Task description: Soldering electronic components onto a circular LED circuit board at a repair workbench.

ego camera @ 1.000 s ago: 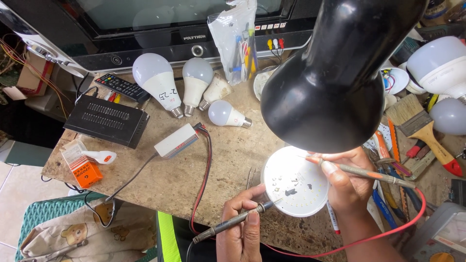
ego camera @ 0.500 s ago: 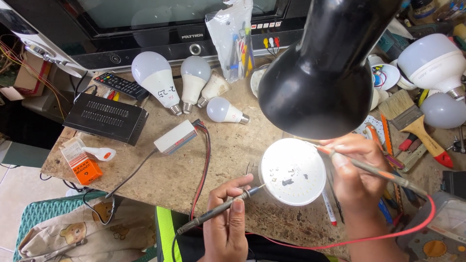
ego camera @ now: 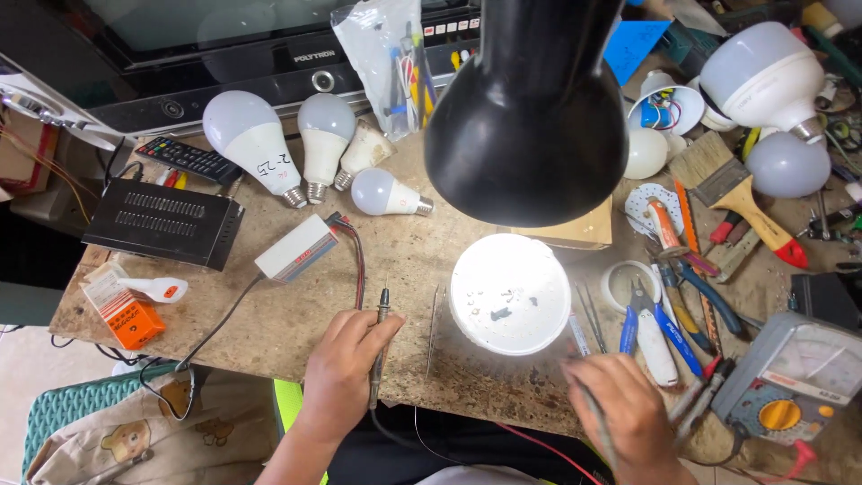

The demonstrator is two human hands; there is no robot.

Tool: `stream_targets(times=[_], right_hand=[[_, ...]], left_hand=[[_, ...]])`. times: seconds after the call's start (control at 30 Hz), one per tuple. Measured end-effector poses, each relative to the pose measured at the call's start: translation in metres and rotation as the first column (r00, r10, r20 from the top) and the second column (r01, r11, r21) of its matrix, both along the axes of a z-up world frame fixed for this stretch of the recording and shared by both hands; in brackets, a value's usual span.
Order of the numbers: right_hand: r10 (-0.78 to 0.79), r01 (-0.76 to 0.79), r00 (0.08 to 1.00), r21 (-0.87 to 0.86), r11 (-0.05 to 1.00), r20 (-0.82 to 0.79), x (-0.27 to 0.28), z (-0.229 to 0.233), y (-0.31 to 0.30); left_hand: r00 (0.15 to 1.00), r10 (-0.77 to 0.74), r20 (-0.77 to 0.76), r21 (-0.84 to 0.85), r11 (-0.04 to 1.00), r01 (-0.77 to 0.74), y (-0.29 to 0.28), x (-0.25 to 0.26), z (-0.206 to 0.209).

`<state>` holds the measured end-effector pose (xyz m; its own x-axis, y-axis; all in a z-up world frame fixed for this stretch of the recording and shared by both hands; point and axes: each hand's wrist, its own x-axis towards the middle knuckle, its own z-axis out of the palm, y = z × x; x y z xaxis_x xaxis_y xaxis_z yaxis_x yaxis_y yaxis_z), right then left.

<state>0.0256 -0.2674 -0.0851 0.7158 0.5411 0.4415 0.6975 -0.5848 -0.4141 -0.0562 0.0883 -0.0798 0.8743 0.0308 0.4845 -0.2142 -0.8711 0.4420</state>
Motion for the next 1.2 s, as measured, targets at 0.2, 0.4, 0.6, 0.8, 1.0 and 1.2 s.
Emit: stream_targets(times=[0.2, 0.4, 0.6, 0.8, 1.0, 1.2], right_hand=[[0.073, -0.056, 0.997, -0.332, 0.942, 0.038, 0.005, -0.002, 0.022], [0.037, -0.030, 0.999, -0.387, 0.922, 0.011, 0.002, -0.003, 0.030], [-0.022, 0.020, 1.000, -0.225, 0.974, -0.005, -0.007, -0.001, 0.021], [-0.145, 0.144, 0.988, -0.038, 0.989, -0.046, -0.003, 0.036, 0.032], [-0.288, 0.290, 0.955, 0.020, 0.957, -0.075, 0.009, 0.078, 0.042], [0.056, -0.057, 0.998, -0.023, 0.998, -0.020, 0.062, 0.134, 0.078]], left_hand=[[0.987, 0.044, -0.156, 0.334, 0.943, 0.011, 0.001, 0.015, -0.020], [0.949, 0.260, -0.179, 0.302, 0.932, -0.199, -0.026, 0.009, -0.012], [0.934, 0.319, -0.162, 0.156, 0.943, -0.295, -0.049, 0.010, -0.003], [0.924, 0.368, -0.105, 0.159, 0.923, -0.350, -0.060, 0.012, -0.004], [0.914, 0.398, -0.074, 0.118, 0.914, -0.388, -0.064, 0.018, -0.007], [0.910, 0.408, -0.078, 0.091, 0.911, -0.401, -0.063, 0.021, -0.006]])
